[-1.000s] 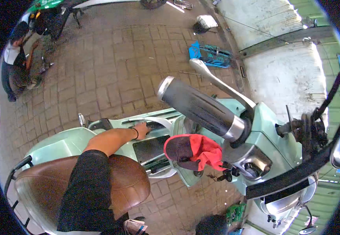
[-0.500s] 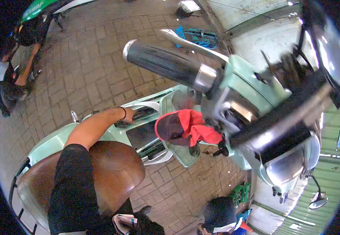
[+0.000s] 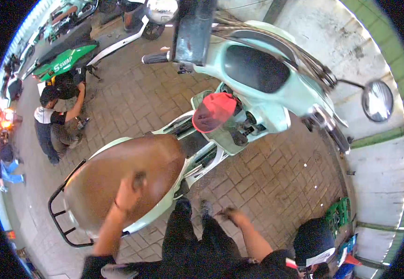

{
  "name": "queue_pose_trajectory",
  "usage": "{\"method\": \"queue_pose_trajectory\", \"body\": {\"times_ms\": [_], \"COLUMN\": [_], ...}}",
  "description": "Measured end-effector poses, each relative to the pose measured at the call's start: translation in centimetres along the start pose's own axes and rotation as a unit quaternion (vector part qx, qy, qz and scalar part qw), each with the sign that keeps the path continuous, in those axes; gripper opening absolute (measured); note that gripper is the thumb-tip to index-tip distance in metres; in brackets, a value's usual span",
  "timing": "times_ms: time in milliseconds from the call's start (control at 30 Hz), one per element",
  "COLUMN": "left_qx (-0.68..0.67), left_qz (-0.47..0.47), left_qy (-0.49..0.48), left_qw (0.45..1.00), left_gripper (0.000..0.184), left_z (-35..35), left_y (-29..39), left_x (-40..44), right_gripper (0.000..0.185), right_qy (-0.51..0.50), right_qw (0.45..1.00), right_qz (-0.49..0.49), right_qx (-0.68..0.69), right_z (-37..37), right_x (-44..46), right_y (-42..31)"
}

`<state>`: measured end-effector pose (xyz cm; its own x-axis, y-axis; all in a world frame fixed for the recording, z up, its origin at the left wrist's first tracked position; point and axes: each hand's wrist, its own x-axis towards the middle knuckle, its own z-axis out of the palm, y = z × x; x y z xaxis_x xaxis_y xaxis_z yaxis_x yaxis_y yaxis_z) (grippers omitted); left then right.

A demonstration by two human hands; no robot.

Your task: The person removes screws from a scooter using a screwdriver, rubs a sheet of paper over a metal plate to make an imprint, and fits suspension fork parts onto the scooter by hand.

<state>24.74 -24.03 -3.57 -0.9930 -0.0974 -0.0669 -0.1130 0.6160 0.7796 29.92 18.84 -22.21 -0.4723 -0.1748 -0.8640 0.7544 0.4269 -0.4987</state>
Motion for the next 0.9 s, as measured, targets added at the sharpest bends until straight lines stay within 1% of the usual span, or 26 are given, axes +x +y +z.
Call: {"method": "queue_pose_trajectory", "body": {"times_ms": [33, 67, 100, 133, 167, 200, 233, 267, 300, 333, 367, 400, 433, 467, 533, 567, 600, 633, 667, 700, 733, 800, 833, 867, 900], "left_qx": [-0.057, -0.017, 0.077, -0.015, -0.008, -0.001, 0.001, -0.039, -0.078, -0.075, -0.069, -0.064, -0.105, -0.109, -0.097, -0.154, -0.158, -0.154, -0.150, -0.151, -0.152, -0.117, -0.138, -0.160, -0.195], "left_qz": [-0.013, -0.030, -0.060, -0.255, -0.277, -0.300, -0.301, -0.244, -0.188, -0.194, -0.226, -0.254, -0.239, -0.237, -0.261, -0.224, -0.226, -0.185, -0.142, -0.120, -0.099, -0.151, -0.116, -0.085, -0.085], "left_qy": [0.003, 0.030, -0.006, -0.083, -0.114, -0.143, -0.141, -0.070, -0.002, -0.004, -0.036, -0.068, -0.089, -0.093, -0.116, -0.114, -0.119, -0.144, -0.169, -0.176, -0.185, -0.213, -0.174, -0.132, -0.112], "left_qw": [0.998, 0.999, 0.995, 0.963, 0.954, 0.943, 0.943, 0.966, 0.979, 0.978, 0.971, 0.963, 0.961, 0.961, 0.953, 0.956, 0.954, 0.960, 0.964, 0.965, 0.966, 0.958, 0.968, 0.975, 0.971], "left_gripper": [0.026, 0.020, 0.015, 0.015, 0.012, 0.012, 0.012, 0.014, 0.019, 0.019, 0.023, 0.028, 0.028, 0.028, 0.028, 0.027, 0.027, 0.027, 0.027, 0.029, 0.032, 0.036, 0.038, 0.040, 0.041], "left_z": [0.8, 2.0, 4.4, 5.2, 6.6, 7.9, 8.6, 9.4, 9.9, 11.3, 13.7, 15.0, 14.0, 14.4, 15.1, 15.4, 15.5, 15.5, 15.9, 17.3, 18.9, 20.4, 22.9, 25.3, 26.2], "left_y": [0.5, 0.6, -2.8, -1.7, -2.6, -3.6, -3.4, -2.9, -3.0, -5.3, -8.9, -11.4, -9.7, -9.8, -10.2, -10.3, -10.0, -9.6, -9.3, -9.9, -10.3, -8.1, -8.6, -8.9, -7.9], "left_x": [-4.0, -8.1, -13.3, -16.4, -20.1, -22.9, -23.8, -24.3, -25.3, -27.1, -28.9, -29.4, -26.9, -25.5, -24.1, -22.5, -20.6, -18.3, -16.0, -14.3, -12.5, -7.3, -5.1, -2.9, -0.2], "right_gripper": [0.025, 0.031, 0.038, 0.052, 0.050, 0.047, 0.046, 0.045, 0.045, 0.044, 0.044, 0.044, 0.045, 0.046, 0.046, 0.047, 0.049, 0.049, 0.051, 0.054, 0.054, 0.053, 0.053, 0.051, 0.048], "right_qy": [0.069, 0.086, 0.105, 0.085, 0.028, -0.029, -0.012, 0.004, 0.000, 0.027, 0.056, 0.058, 0.165, 0.258, 0.374, 0.401, 0.426, 0.430, 0.344, 0.251, 0.262, 0.275, 0.285, 0.272, 0.254], "right_qw": [0.993, 0.992, 0.989, 0.983, 0.975, 0.951, 0.943, 0.934, 0.934, 0.934, 0.933, 0.933, 0.946, 0.879, 0.810, 0.781, 0.745, 0.744, 0.811, 0.855, 0.854, 0.860, 0.859, 0.870, 0.878], "right_qz": [-0.061, -0.081, -0.099, -0.160, -0.171, -0.179, -0.162, -0.143, -0.138, -0.157, -0.177, -0.174, -0.272, -0.345, -0.414, -0.464, -0.511, -0.508, -0.467, -0.411, -0.407, -0.366, -0.363, -0.378, -0.394], "right_qx": [0.077, 0.032, -0.013, 0.024, 0.139, 0.251, 0.290, 0.328, 0.329, 0.319, 0.308, 0.308, 0.056, -0.205, -0.181, -0.117, -0.053, -0.057, 0.069, 0.193, 0.190, 0.223, 0.222, 0.160, 0.095], "right_z": [1.2, 0.9, 0.7, 0.2, 0.3, 0.4, 0.2, 0.3, 0.3, 0.2, 0.4, 0.9, 1.4, 1.8, 2.7, 1.8, 0.9, 0.6, 0.1, -0.4, -0.2, 0.8, 0.5, 0.2, -0.1], "right_x": [-2.5, -0.9, 0.6, 4.1, 4.9, 6.0, 7.6, 9.1, 10.8, 12.2, 13.6, 14.0, 13.2, 12.2, 10.7, 12.4, 14.3, 15.7, 16.9, 17.5, 17.3, 16.9, 17.4, 17.7, 18.2], "right_y": [-6.4, -7.6, -8.8, -7.1, -7.8, -9.0, -10.5, -12.1, -13.1, -13.9, -14.7, -15.8, -17.6, -19.7, -23.9, -25.3, -26.6, -27.6, -28.4, -28.6, -28.8, -29.4, -28.9, -28.3, -27.9]}}
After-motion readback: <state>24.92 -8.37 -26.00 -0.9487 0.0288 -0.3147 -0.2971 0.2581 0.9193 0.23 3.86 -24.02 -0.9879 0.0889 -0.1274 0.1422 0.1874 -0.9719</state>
